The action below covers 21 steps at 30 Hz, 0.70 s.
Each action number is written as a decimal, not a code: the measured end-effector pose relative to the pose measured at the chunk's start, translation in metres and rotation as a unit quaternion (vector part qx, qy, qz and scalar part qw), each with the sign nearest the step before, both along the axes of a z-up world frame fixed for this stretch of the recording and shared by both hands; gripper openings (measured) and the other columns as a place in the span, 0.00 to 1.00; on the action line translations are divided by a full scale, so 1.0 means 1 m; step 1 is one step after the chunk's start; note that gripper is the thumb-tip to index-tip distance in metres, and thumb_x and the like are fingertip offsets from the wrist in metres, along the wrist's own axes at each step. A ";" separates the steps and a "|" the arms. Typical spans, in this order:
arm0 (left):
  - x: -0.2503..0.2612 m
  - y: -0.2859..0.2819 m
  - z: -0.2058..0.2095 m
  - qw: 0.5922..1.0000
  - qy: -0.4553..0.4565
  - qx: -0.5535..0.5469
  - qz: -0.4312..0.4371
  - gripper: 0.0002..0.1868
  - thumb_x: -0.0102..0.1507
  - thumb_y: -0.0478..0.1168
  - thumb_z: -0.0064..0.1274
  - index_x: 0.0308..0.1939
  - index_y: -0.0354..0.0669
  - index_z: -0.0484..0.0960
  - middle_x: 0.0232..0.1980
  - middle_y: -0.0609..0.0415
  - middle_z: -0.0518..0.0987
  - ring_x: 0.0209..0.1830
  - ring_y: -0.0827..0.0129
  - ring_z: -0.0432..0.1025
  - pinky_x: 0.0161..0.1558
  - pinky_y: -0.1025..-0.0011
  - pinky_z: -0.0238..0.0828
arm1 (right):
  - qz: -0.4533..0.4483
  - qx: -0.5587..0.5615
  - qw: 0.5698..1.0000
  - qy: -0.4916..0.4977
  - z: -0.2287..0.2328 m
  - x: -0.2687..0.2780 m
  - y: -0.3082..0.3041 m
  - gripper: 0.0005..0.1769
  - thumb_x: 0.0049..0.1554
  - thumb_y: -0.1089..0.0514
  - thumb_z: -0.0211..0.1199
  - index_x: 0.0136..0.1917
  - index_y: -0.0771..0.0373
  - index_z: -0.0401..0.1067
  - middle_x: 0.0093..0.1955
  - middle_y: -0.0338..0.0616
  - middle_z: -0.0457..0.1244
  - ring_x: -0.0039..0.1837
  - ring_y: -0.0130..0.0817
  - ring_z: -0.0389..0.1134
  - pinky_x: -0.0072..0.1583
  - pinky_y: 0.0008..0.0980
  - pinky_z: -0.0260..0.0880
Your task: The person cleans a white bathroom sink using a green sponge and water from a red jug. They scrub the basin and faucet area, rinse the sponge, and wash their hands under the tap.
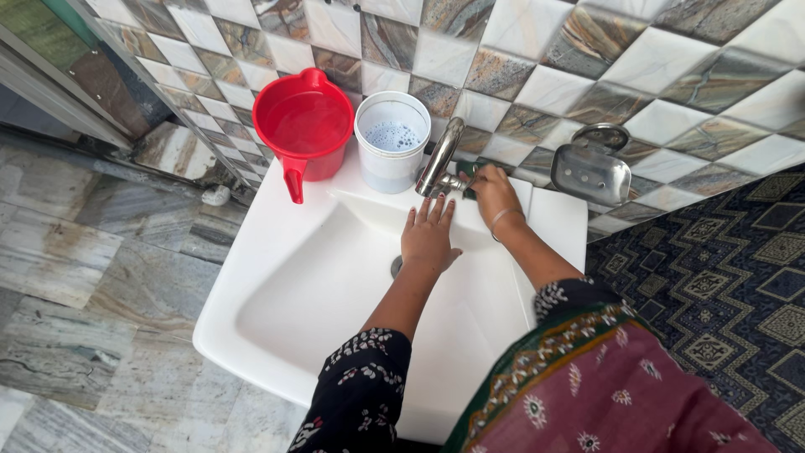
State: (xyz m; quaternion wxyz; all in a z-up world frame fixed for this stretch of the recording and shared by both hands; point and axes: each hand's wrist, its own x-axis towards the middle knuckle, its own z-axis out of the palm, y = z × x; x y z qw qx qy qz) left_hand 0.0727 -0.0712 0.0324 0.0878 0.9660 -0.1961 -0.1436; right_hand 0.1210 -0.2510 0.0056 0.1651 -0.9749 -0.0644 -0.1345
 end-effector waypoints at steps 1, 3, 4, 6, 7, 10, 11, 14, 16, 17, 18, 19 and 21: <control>0.003 0.001 0.000 1.000 0.001 0.002 -0.005 0.57 0.59 0.64 0.59 0.81 0.57 0.41 0.85 0.61 0.42 0.84 0.65 0.38 0.79 0.60 0.35 | -0.006 0.012 1.000 0.002 0.003 -0.014 -0.003 0.17 0.59 0.67 0.60 0.57 0.51 0.79 0.57 0.47 0.63 0.62 0.44 0.64 0.63 0.39 0.68; 0.005 0.003 0.005 1.000 0.005 0.007 -0.009 0.57 0.59 0.64 0.60 0.82 0.57 0.41 0.85 0.61 0.41 0.84 0.65 0.37 0.79 0.60 0.35 | 0.011 0.023 0.999 -0.023 0.009 -0.051 -0.006 0.24 0.56 0.70 0.59 0.61 0.51 0.80 0.55 0.49 0.63 0.58 0.47 0.63 0.61 0.41 0.67; 0.002 0.003 0.007 1.000 0.008 0.009 -0.008 0.58 0.59 0.64 0.60 0.82 0.57 0.40 0.85 0.60 0.41 0.84 0.65 0.38 0.79 0.60 0.35 | 0.005 0.017 1.000 -0.014 0.009 -0.065 -0.001 0.23 0.57 0.70 0.59 0.61 0.51 0.80 0.53 0.47 0.63 0.58 0.45 0.64 0.61 0.40 0.67; -0.001 0.002 0.012 1.000 0.014 0.012 -0.005 0.59 0.58 0.64 0.61 0.82 0.57 0.40 0.85 0.60 0.41 0.84 0.65 0.37 0.80 0.60 0.34 | -0.007 0.002 1.000 0.004 0.010 -0.080 0.003 0.21 0.59 0.69 0.58 0.61 0.52 0.80 0.51 0.45 0.63 0.57 0.43 0.64 0.62 0.38 0.68; -0.003 0.001 0.013 1.000 0.018 0.014 -0.004 0.59 0.58 0.64 0.61 0.82 0.57 0.39 0.85 0.61 0.40 0.84 0.65 0.37 0.80 0.60 0.34 | -0.006 0.003 1.000 0.003 0.011 -0.074 0.003 0.22 0.58 0.70 0.58 0.61 0.52 0.80 0.51 0.45 0.63 0.57 0.44 0.64 0.62 0.39 0.68; -0.002 -0.001 0.013 1.000 0.024 0.017 -0.004 0.59 0.58 0.64 0.61 0.82 0.58 0.39 0.85 0.61 0.39 0.84 0.65 0.36 0.79 0.59 0.33 | -0.018 -0.001 1.000 0.002 0.006 -0.042 0.005 0.22 0.56 0.70 0.57 0.59 0.53 0.80 0.53 0.45 0.63 0.59 0.44 0.64 0.62 0.39 0.67; -0.002 0.000 0.011 0.999 0.026 0.018 -0.004 0.59 0.58 0.64 0.61 0.82 0.58 0.38 0.85 0.61 0.39 0.84 0.65 0.36 0.79 0.59 0.33 | -0.032 -0.005 0.999 0.000 0.005 -0.023 0.008 0.20 0.56 0.70 0.58 0.57 0.54 0.80 0.55 0.44 0.64 0.61 0.44 0.64 0.64 0.38 0.67; 0.000 -0.001 0.007 1.000 0.020 0.010 0.008 0.59 0.58 0.63 0.61 0.81 0.60 0.39 0.85 0.63 0.39 0.84 0.66 0.35 0.79 0.60 0.34 | -0.042 -0.017 0.999 0.007 0.002 -0.018 0.009 0.20 0.55 0.70 0.57 0.57 0.55 0.79 0.56 0.45 0.63 0.62 0.44 0.64 0.64 0.38 0.67; -0.001 0.003 0.007 1.000 0.023 0.011 0.004 0.58 0.59 0.63 0.61 0.82 0.59 0.39 0.85 0.63 0.40 0.84 0.66 0.35 0.79 0.60 0.34 | -0.045 0.001 0.999 0.009 0.003 -0.035 0.016 0.21 0.56 0.70 0.57 0.58 0.54 0.79 0.55 0.47 0.63 0.61 0.45 0.63 0.63 0.40 0.66; 0.001 0.002 0.009 1.000 0.021 0.008 0.004 0.58 0.59 0.63 0.61 0.82 0.59 0.39 0.85 0.62 0.40 0.85 0.66 0.35 0.79 0.60 0.35 | -0.048 0.015 0.999 0.005 0.003 -0.055 0.017 0.21 0.57 0.69 0.58 0.59 0.54 0.79 0.54 0.48 0.62 0.60 0.46 0.62 0.62 0.41 0.65; 0.003 0.001 0.011 1.000 0.027 0.013 0.003 0.58 0.59 0.63 0.61 0.82 0.59 0.39 0.85 0.62 0.39 0.85 0.66 0.35 0.80 0.60 0.35 | -0.050 0.029 0.998 0.002 0.004 -0.065 0.018 0.20 0.58 0.68 0.58 0.60 0.53 0.80 0.53 0.49 0.62 0.59 0.47 0.62 0.61 0.42 0.65; 0.001 -0.001 0.013 0.999 0.035 0.018 0.004 0.59 0.58 0.63 0.61 0.82 0.59 0.39 0.85 0.62 0.39 0.85 0.66 0.35 0.80 0.60 0.34 | -0.051 0.018 0.998 0.011 0.007 -0.065 0.016 0.22 0.57 0.69 0.57 0.61 0.52 0.79 0.54 0.48 0.62 0.59 0.46 0.62 0.62 0.42 0.65; 0.000 0.000 0.015 0.999 0.044 0.024 0.003 0.59 0.58 0.64 0.62 0.82 0.58 0.39 0.85 0.62 0.39 0.85 0.65 0.34 0.80 0.60 0.34 | -0.053 -0.003 0.998 0.029 0.007 -0.064 0.012 0.25 0.57 0.71 0.56 0.62 0.51 0.79 0.54 0.47 0.63 0.60 0.45 0.62 0.63 0.40 0.65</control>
